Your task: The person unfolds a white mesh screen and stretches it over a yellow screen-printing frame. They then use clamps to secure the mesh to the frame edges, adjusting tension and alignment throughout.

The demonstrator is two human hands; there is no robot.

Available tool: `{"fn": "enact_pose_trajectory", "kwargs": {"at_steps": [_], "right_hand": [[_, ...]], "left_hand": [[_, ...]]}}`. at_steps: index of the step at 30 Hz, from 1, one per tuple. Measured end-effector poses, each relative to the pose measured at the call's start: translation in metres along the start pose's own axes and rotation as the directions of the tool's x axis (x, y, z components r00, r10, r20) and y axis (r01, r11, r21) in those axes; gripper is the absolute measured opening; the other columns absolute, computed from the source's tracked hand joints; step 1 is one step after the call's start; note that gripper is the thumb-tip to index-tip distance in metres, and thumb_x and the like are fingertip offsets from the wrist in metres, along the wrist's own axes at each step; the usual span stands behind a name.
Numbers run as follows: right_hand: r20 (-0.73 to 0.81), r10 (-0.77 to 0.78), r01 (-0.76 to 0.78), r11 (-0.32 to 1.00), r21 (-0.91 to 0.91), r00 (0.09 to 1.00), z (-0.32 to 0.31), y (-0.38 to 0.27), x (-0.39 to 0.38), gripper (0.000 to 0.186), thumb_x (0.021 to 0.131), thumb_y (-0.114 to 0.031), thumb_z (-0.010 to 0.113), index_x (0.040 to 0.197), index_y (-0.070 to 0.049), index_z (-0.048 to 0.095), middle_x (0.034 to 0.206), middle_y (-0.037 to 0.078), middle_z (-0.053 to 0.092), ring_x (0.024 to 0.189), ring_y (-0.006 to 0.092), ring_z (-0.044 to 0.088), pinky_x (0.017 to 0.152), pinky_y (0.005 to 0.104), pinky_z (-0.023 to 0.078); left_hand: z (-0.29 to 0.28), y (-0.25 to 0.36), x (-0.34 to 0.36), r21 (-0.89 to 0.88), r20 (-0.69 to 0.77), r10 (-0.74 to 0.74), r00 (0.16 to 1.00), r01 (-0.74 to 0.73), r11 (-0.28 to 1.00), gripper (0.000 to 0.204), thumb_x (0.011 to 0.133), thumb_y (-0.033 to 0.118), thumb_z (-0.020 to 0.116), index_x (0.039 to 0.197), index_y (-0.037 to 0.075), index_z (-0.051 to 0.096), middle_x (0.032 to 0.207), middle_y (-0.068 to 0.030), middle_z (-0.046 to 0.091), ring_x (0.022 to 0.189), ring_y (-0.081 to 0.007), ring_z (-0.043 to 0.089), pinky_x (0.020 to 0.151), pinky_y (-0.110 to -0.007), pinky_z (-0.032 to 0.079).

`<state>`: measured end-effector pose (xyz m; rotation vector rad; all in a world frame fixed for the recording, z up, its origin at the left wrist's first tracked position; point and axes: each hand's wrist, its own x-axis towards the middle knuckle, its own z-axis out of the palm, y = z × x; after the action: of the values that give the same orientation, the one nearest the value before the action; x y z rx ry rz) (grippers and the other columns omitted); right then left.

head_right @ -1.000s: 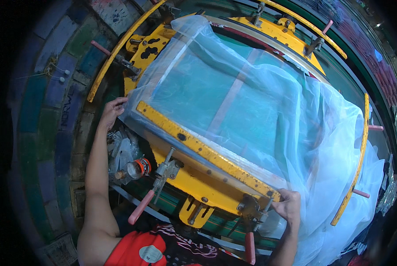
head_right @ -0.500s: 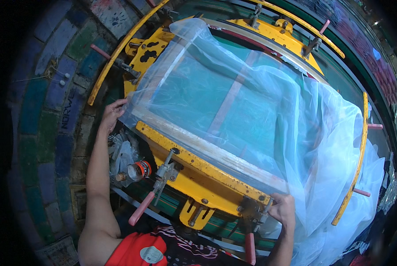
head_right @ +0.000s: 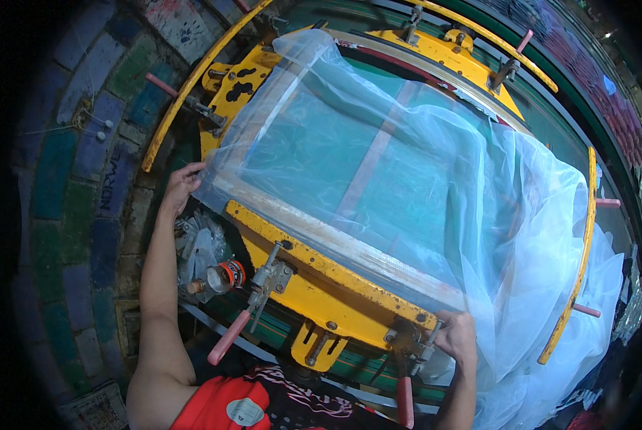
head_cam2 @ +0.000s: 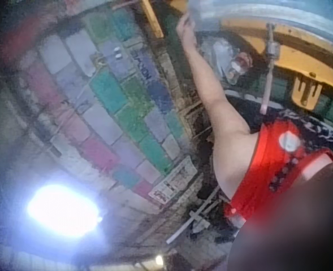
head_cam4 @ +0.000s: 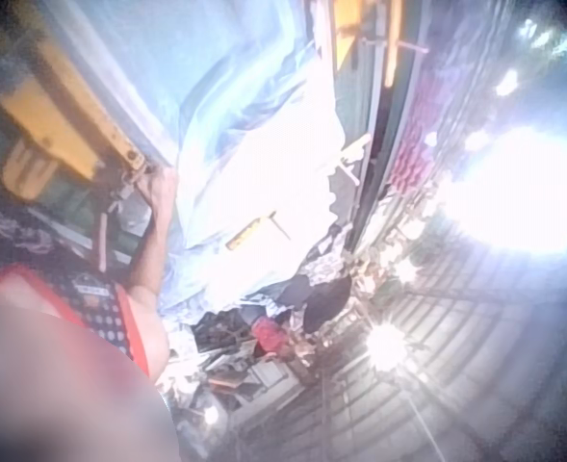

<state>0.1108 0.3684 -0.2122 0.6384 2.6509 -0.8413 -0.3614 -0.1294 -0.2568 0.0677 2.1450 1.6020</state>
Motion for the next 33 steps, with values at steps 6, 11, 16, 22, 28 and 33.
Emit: {"fn": "enact_pose_trajectory", "kwargs": {"at_steps": [6, 11, 16, 22, 28, 33], "right_hand": [[0.019, -0.04, 0.04, 0.999, 0.001, 0.999, -0.014, -0.015, 0.001, 0.027, 0.066, -0.021, 0.076, 0.089, -0.007, 0.073, 0.067, 0.021, 0.062, 0.063, 0.0382, 0.064, 0.061, 0.0437, 0.051], [0.068, 0.006, -0.003, 0.999, -0.043, 0.998, -0.016, -0.017, -0.004, 0.032, 0.064, -0.014, 0.068, 0.095, -0.01, 0.074, 0.071, 0.021, 0.064, 0.067, 0.0391, 0.065, 0.065, 0.0456, 0.053], [0.038, -0.05, 0.053, 0.996, -0.07, 0.998, -0.014, -0.017, -0.008, 0.036, 0.063, -0.012, 0.067, 0.098, -0.011, 0.075, 0.074, 0.021, 0.066, 0.069, 0.0383, 0.066, 0.069, 0.0441, 0.055], [0.051, 0.022, -0.021, 1.0, -0.004, 0.998, -0.013, -0.018, -0.01, 0.035, 0.065, -0.015, 0.072, 0.1, -0.015, 0.074, 0.077, 0.017, 0.068, 0.071, 0.0364, 0.067, 0.068, 0.0454, 0.053], [0.041, 0.002, -0.001, 1.0, -0.021, 0.999, -0.016, -0.021, -0.011, 0.035, 0.066, -0.018, 0.075, 0.101, -0.014, 0.073, 0.08, 0.013, 0.066, 0.076, 0.036, 0.065, 0.069, 0.0453, 0.052], [0.004, -0.033, 0.033, 0.997, -0.068, 0.999, -0.015, -0.02, -0.011, 0.032, 0.068, -0.022, 0.075, 0.098, -0.011, 0.072, 0.083, 0.014, 0.065, 0.078, 0.0367, 0.065, 0.069, 0.0467, 0.052]], "left_hand": [[0.018, 0.036, -0.021, 0.369, -0.123, 0.066, 0.99, -0.016, 0.929, 0.039, 0.088, -0.009, 0.055, 0.125, -0.001, 0.062, 0.121, -0.0086, 0.062, 0.102, -0.0164, 0.059, 0.092, -0.028, 0.046], [0.052, 0.127, -0.144, 0.215, -0.113, 0.378, 0.919, -0.349, 0.912, 0.036, 0.094, 0.006, 0.06, 0.129, -0.003, 0.056, 0.13, -0.0114, 0.057, 0.116, -0.0195, 0.055, 0.104, -0.031, 0.039], [0.104, 0.197, -0.277, -0.196, 0.679, 0.533, 0.505, -0.575, 0.795, 0.019, 0.089, 0.008, 0.064, 0.107, 0.001, 0.066, 0.103, -0.0121, 0.066, 0.093, -0.0267, 0.065, 0.08, -0.037, 0.053], [0.206, 0.166, -0.292, -0.194, 0.697, 0.39, 0.602, -0.365, 0.911, 0.028, 0.082, -0.001, 0.073, 0.11, 0.002, 0.068, 0.103, -0.0122, 0.067, 0.099, -0.0261, 0.068, 0.083, -0.036, 0.056], [0.293, 0.098, -0.249, 0.217, 0.628, 0.532, 0.569, -0.784, 0.582, 0.035, 0.081, -0.002, 0.062, 0.116, -0.001, 0.061, 0.114, -0.0138, 0.06, 0.107, -0.0329, 0.057, 0.096, -0.044, 0.045], [0.342, 0.067, -0.214, 0.314, 0.768, 0.502, 0.398, -0.917, 0.247, 0.045, 0.085, 0.013, 0.066, 0.128, 0.002, 0.055, 0.122, -0.012, 0.054, 0.117, -0.0294, 0.052, 0.1, -0.049, 0.037]]}}
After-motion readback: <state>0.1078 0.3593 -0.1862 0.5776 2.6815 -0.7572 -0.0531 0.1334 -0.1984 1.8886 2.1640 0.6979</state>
